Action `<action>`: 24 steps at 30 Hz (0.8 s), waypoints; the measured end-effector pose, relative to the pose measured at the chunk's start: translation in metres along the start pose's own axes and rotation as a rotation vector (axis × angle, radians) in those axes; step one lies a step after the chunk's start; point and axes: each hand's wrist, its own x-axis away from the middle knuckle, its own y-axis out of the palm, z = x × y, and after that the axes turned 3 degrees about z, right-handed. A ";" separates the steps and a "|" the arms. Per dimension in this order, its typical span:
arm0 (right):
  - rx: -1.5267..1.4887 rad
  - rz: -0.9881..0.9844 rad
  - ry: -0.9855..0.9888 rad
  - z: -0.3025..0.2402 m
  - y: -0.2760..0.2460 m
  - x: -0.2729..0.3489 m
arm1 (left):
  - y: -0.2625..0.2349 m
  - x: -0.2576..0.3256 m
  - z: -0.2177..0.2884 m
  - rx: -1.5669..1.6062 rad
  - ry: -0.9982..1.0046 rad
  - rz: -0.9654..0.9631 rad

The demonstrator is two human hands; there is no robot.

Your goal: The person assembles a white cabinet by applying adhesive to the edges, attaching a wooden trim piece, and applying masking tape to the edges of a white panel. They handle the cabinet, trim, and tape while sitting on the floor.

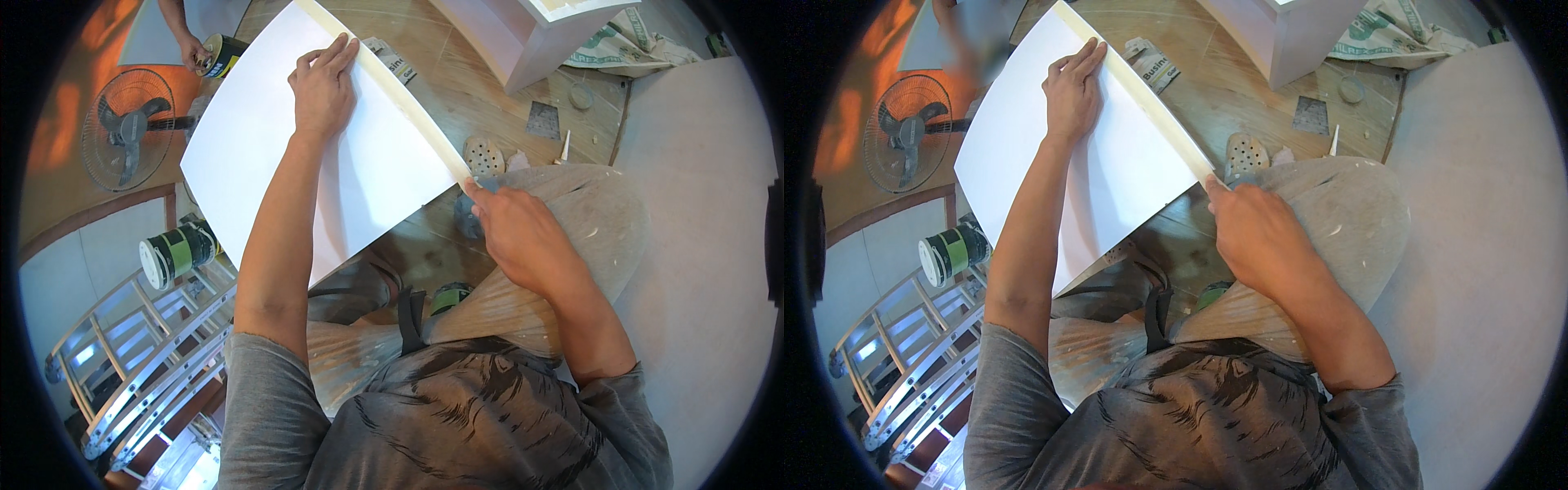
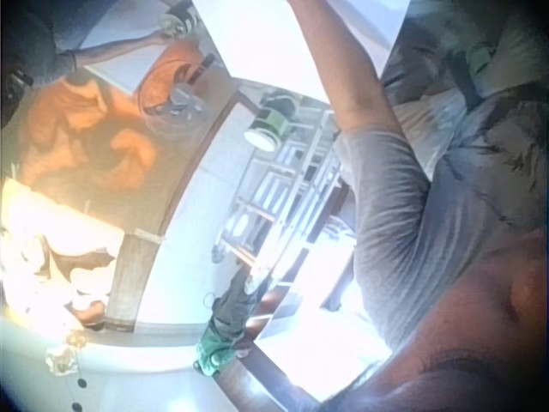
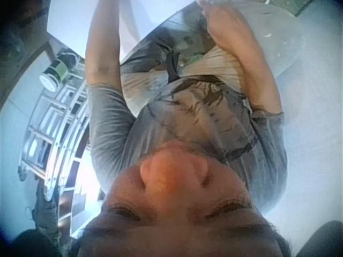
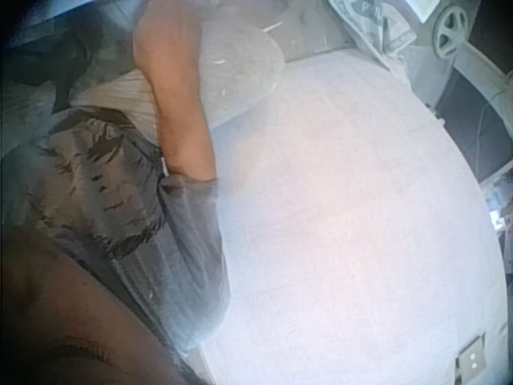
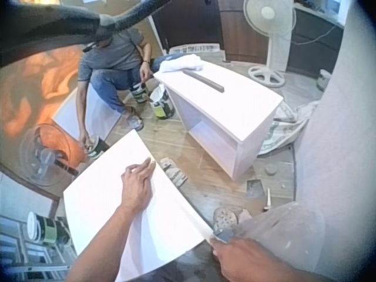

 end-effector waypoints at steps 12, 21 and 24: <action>0.000 0.068 -0.050 0.006 0.007 0.000 | 0.002 0.001 -0.002 0.027 -0.002 0.013; -0.002 0.016 -0.006 0.004 0.005 -0.003 | 0.002 0.001 -0.001 0.032 0.003 0.012; 0.002 0.031 -0.023 0.006 0.008 -0.003 | 0.002 0.001 -0.002 0.031 -0.003 0.008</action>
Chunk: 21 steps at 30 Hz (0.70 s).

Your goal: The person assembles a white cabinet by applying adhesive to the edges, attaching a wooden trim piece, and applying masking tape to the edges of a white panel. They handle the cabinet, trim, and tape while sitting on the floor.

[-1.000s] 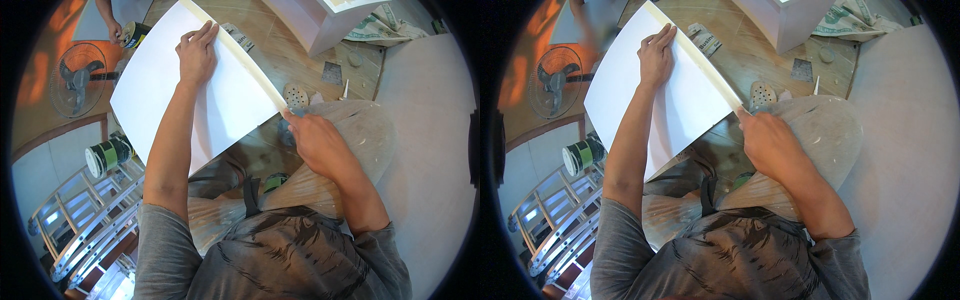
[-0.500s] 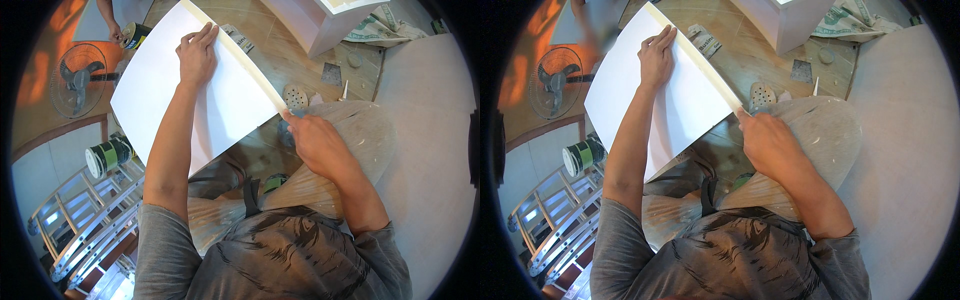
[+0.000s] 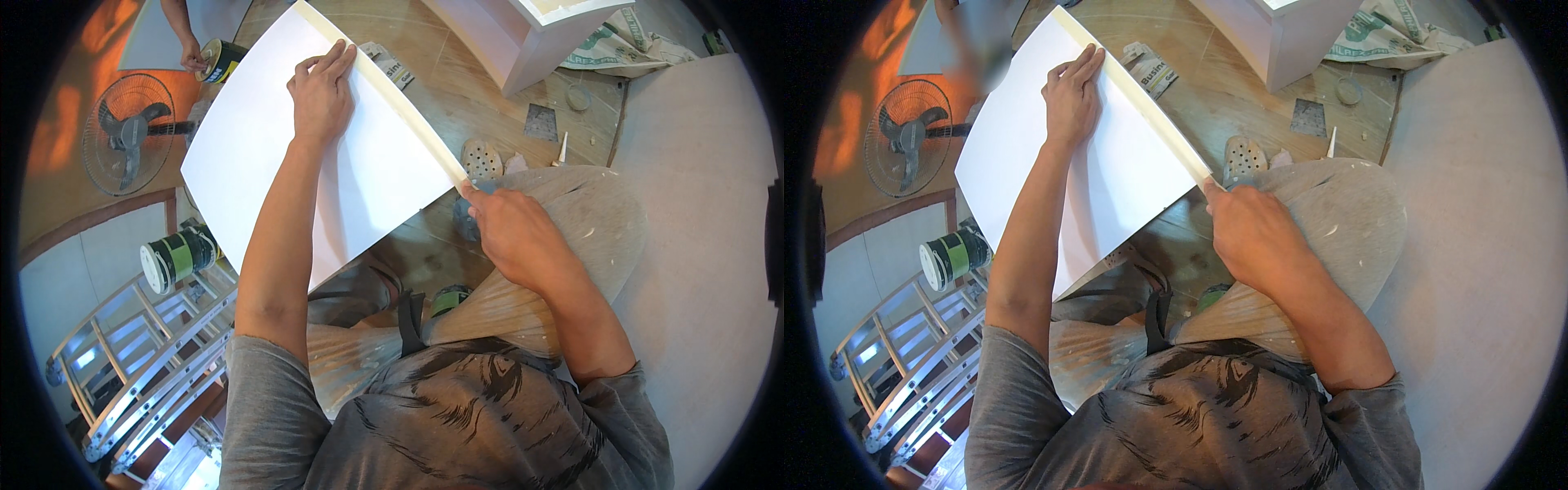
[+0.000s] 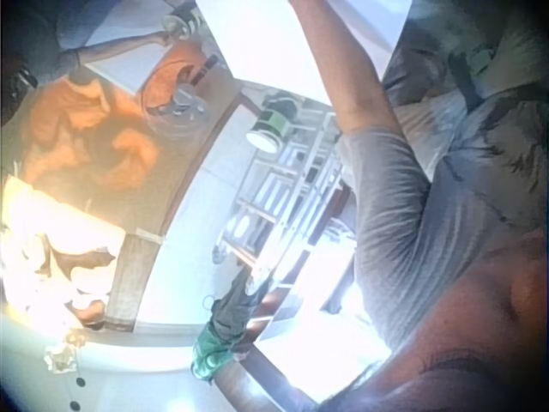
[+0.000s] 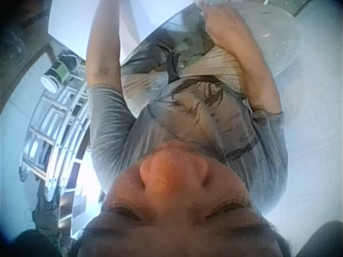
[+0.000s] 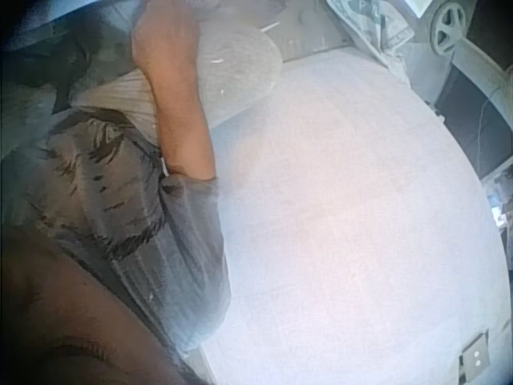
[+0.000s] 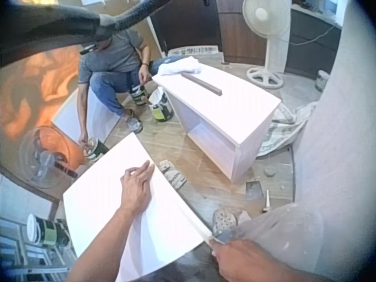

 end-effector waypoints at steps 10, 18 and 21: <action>0.014 0.012 -0.020 0.002 0.002 0.000 | -0.001 -0.001 0.002 0.007 -0.003 -0.009; 0.020 0.040 -0.031 0.001 0.003 0.003 | -0.002 -0.001 0.001 0.009 -0.009 -0.014; 0.015 0.029 -0.031 0.001 0.001 0.003 | -0.001 -0.001 0.001 0.006 -0.005 -0.009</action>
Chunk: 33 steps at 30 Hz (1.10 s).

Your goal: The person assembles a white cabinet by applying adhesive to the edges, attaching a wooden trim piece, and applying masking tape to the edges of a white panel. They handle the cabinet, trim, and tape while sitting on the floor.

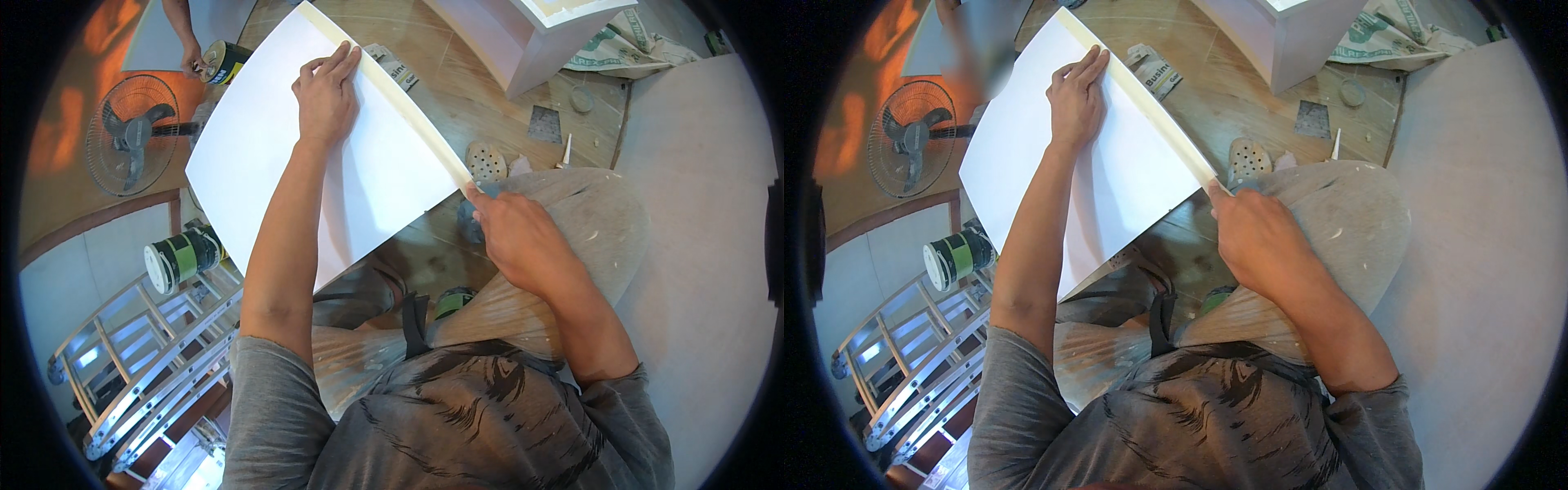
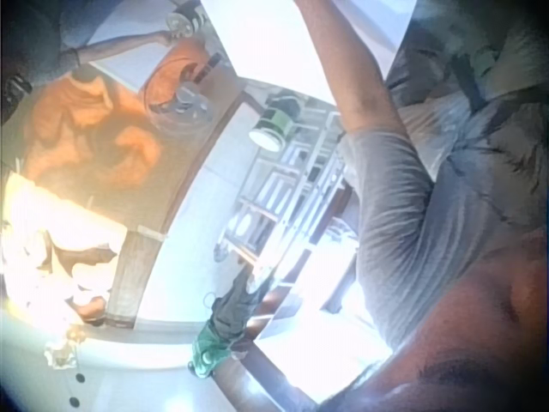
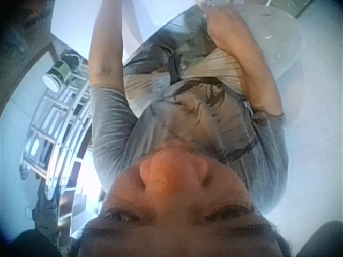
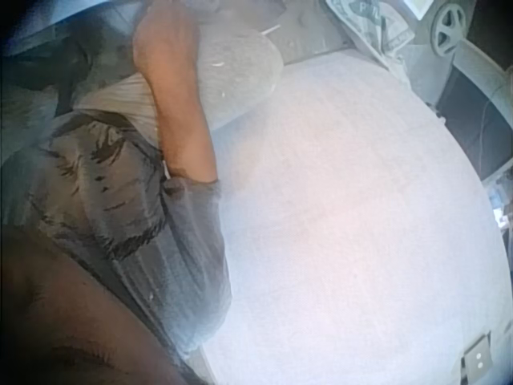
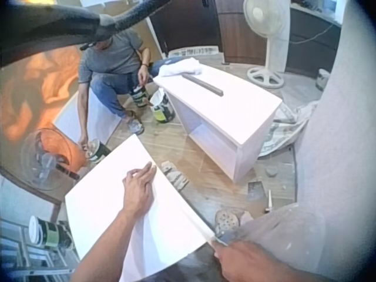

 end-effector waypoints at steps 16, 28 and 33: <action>-0.014 -0.024 0.011 0.003 0.001 -0.003 | -0.003 0.000 0.007 -0.006 -0.028 -0.017; 0.058 -0.090 -0.005 0.014 0.013 -0.006 | -0.023 0.087 0.102 -0.018 0.102 -0.182; 0.105 -0.059 -0.074 0.020 0.019 -0.008 | -0.048 0.145 0.151 0.094 0.121 -0.275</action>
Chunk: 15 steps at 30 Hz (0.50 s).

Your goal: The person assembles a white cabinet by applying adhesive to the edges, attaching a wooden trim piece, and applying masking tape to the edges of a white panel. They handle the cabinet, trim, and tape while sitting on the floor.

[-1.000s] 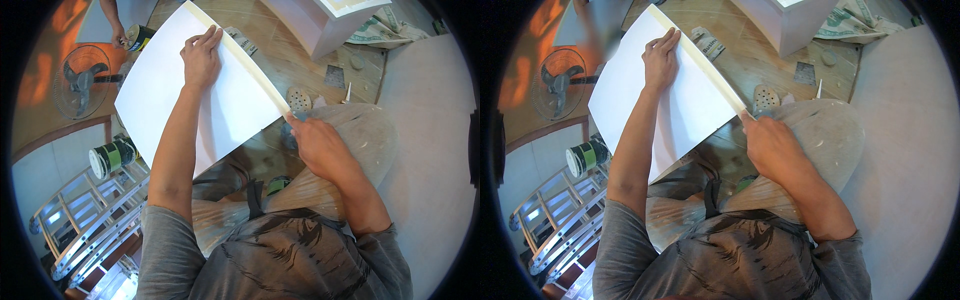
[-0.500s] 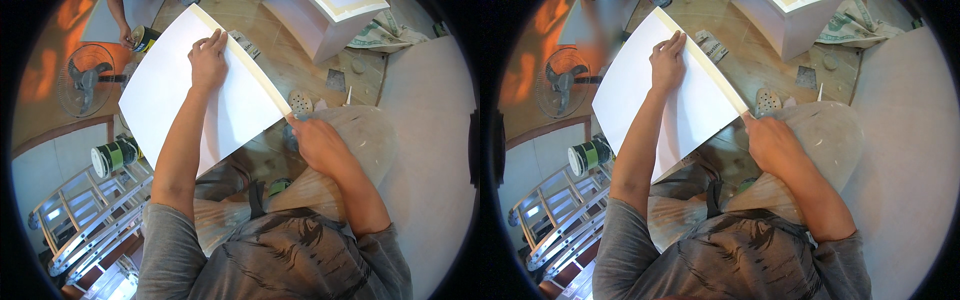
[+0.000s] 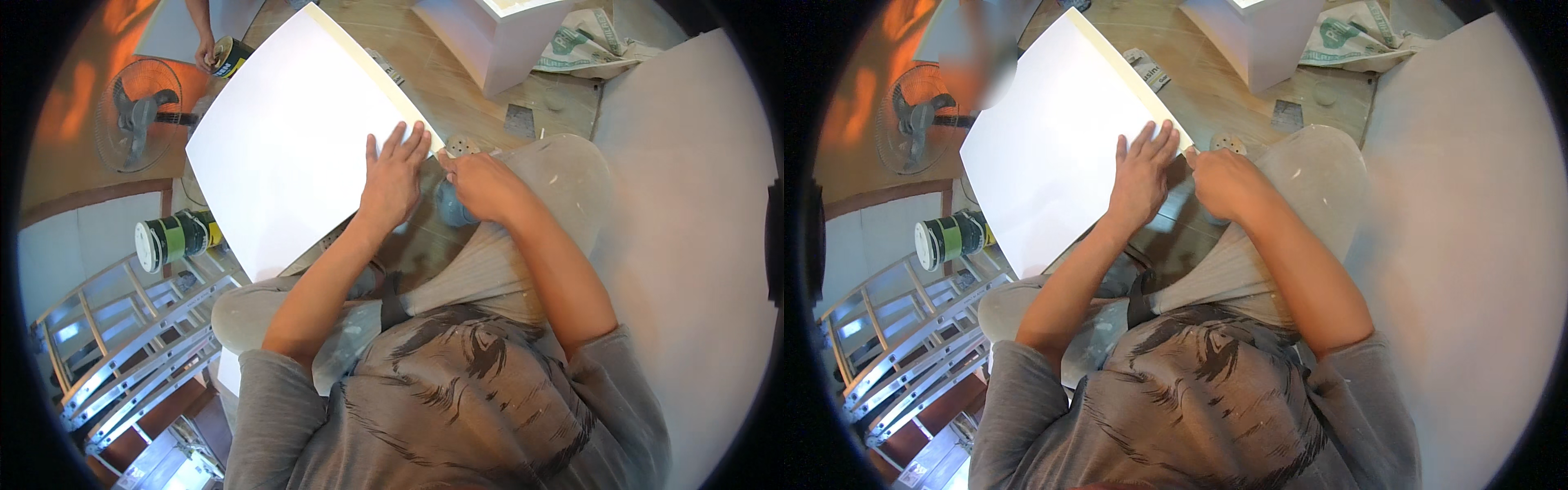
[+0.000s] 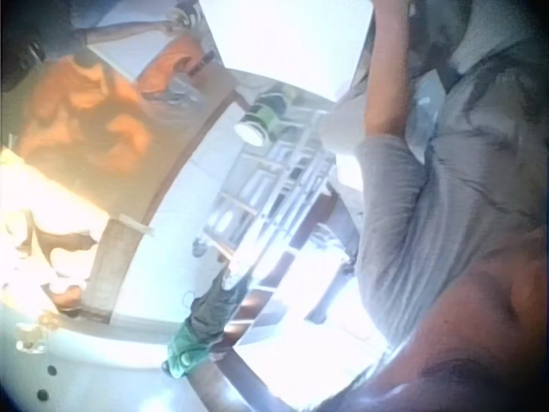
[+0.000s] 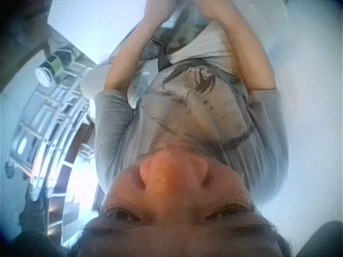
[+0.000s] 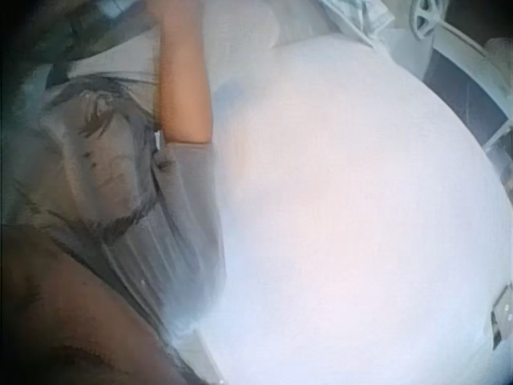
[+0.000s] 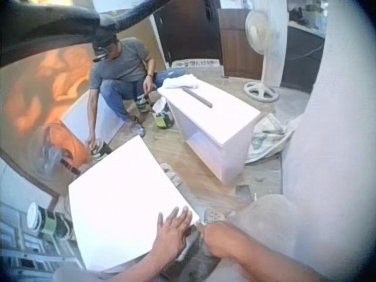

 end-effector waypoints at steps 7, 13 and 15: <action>0.039 -0.072 -0.030 0.015 0.001 -0.001 | -0.007 0.027 0.016 0.107 -0.006 -0.077; -0.003 -0.057 -0.107 0.022 0.006 -0.001 | 0.002 0.009 0.012 -0.037 0.011 0.118; -0.012 -0.115 -0.055 0.015 -0.001 0.001 | 0.001 0.013 0.013 -0.104 0.026 0.096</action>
